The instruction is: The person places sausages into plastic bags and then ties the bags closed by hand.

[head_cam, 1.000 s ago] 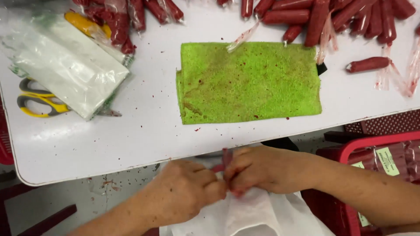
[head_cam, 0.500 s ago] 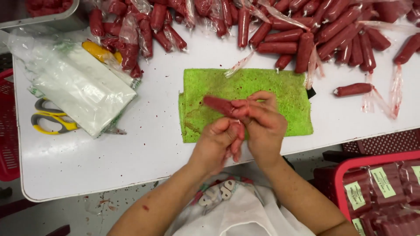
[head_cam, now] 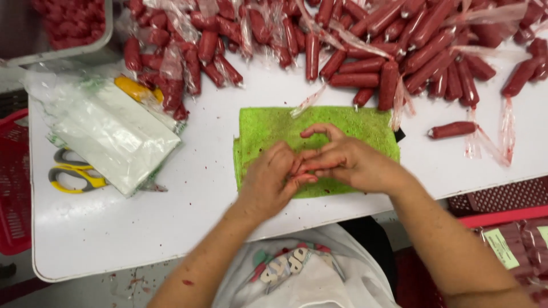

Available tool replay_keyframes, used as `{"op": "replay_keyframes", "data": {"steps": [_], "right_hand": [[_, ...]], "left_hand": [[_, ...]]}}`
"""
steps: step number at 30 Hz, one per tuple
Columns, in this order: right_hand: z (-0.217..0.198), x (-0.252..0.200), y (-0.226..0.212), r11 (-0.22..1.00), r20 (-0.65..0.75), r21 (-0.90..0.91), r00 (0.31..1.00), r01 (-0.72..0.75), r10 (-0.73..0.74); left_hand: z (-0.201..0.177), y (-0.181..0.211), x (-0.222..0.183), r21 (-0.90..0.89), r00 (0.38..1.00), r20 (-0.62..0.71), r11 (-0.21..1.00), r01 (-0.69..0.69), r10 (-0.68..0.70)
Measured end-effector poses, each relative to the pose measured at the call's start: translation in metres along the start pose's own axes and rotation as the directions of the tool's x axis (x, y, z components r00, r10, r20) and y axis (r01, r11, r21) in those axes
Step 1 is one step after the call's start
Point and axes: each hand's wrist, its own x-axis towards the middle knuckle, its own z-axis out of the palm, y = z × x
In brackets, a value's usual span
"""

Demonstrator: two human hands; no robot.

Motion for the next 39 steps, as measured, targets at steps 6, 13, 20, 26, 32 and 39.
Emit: {"op": "replay_keyframes", "data": {"steps": [6,13,20,26,32,39], "right_hand": [[0.09,0.003,0.035,0.86,-0.641,0.509,0.68,0.031,0.355],[0.088,-0.013,0.074,0.977,-0.796,0.204,0.571,-0.061,0.202],[0.03,0.002,0.049,0.831,-0.384,0.537,0.833,-0.149,0.397],[-0.106,0.007,0.017,0.913,-0.777,-0.328,0.618,-0.242,-0.115],[-0.051,-0.006,0.039,0.921,-0.692,-0.337,0.715,-0.195,-0.102],[-0.018,0.06,0.055,0.994,-0.579,-0.008,0.811,-0.109,0.085]], "left_hand": [[0.044,0.01,-0.011,-0.206,0.814,-0.522,0.964,0.168,-0.253],[0.028,-0.026,0.036,-0.516,0.954,-0.223,0.855,0.057,-0.198],[-0.07,-0.071,0.114,0.58,0.79,0.613,0.677,-0.453,0.005],[-0.069,-0.158,0.184,0.69,0.929,-0.189,0.63,0.356,-0.319],[-0.048,-0.221,0.186,0.765,0.929,-0.351,0.609,0.211,0.118],[-0.081,-0.037,0.134,0.306,0.972,-0.189,0.949,-0.077,0.14]]}}
